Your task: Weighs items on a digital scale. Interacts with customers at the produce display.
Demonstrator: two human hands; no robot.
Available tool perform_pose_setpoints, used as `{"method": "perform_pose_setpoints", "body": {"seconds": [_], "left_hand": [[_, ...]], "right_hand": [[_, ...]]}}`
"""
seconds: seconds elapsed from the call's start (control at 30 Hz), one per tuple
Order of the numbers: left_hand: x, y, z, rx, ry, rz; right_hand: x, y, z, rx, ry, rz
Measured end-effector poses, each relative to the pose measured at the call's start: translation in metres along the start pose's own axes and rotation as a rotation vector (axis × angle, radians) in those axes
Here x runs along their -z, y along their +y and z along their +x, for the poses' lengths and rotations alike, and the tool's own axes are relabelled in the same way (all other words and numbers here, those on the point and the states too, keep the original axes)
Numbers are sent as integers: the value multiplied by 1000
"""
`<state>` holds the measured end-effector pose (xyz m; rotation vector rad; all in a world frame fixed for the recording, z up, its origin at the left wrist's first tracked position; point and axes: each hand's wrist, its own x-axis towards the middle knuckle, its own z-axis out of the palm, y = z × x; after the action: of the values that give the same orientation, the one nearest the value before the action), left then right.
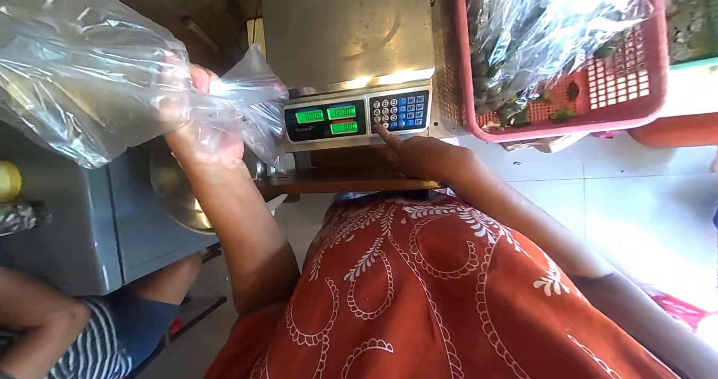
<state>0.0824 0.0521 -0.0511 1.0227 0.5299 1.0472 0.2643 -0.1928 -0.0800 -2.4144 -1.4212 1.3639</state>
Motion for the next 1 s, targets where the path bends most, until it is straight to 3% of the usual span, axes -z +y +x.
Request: {"method": "perform_pose_setpoints", "body": {"seconds": [0.33,0.77,0.93,1.0], "left_hand": [[0,-3,-10,1,18,-61],[-7,-14,-10,19,-4,-10],[-9,-19,-11,-13,-10,-18],[-10,-19,-12,0,-3,-25]], "right_hand": [[-16,3,25,-12,77,-243],[-15,0,17,-120,67,-179],[-21,11,47,-158,24,-281],[-17,2,28,-141,44,-239]]}}
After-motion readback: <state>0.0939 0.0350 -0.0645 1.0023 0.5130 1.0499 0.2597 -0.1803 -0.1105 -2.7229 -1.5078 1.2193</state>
